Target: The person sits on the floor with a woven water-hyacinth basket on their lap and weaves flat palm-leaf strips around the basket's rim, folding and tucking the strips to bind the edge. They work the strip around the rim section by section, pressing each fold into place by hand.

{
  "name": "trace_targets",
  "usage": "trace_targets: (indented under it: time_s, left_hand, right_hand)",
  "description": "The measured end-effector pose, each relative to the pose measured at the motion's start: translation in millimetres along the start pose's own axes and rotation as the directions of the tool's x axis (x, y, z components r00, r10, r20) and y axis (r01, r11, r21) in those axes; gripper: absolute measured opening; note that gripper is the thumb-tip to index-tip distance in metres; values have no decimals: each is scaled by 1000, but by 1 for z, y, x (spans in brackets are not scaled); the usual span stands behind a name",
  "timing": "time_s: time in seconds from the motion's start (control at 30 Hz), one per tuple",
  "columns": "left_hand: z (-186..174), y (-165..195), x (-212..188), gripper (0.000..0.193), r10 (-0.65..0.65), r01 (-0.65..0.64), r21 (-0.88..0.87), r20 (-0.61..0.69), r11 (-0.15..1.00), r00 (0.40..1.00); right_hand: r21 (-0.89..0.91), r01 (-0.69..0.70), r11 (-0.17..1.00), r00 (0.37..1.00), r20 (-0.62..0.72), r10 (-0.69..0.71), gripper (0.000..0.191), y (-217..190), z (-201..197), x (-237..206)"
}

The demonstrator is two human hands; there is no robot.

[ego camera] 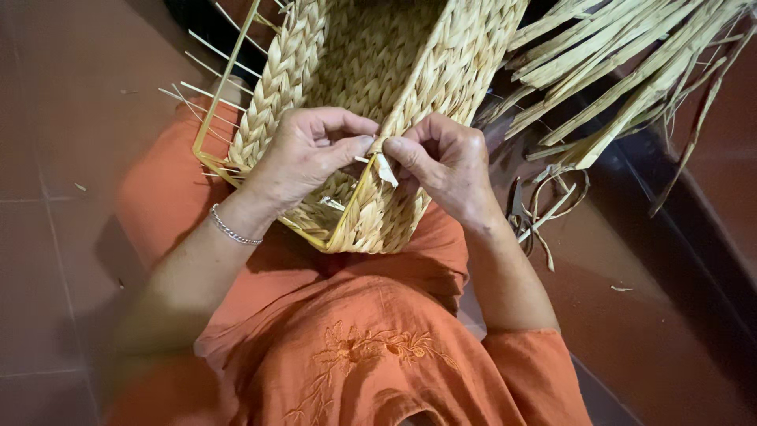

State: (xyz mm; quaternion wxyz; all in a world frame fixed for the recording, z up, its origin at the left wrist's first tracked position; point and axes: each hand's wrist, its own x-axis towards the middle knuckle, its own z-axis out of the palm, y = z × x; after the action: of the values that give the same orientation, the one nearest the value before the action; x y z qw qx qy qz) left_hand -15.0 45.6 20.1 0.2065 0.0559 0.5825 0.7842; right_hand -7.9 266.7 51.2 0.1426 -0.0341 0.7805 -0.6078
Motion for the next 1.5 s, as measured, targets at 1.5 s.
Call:
trace_targets:
  time_s: [1.5]
  left_hand:
    - [29,26,-19,8,381,-262,781,33,566,924]
  right_hand:
    - [-503,249,828,966,65,-252,17,-11,-36,-56]
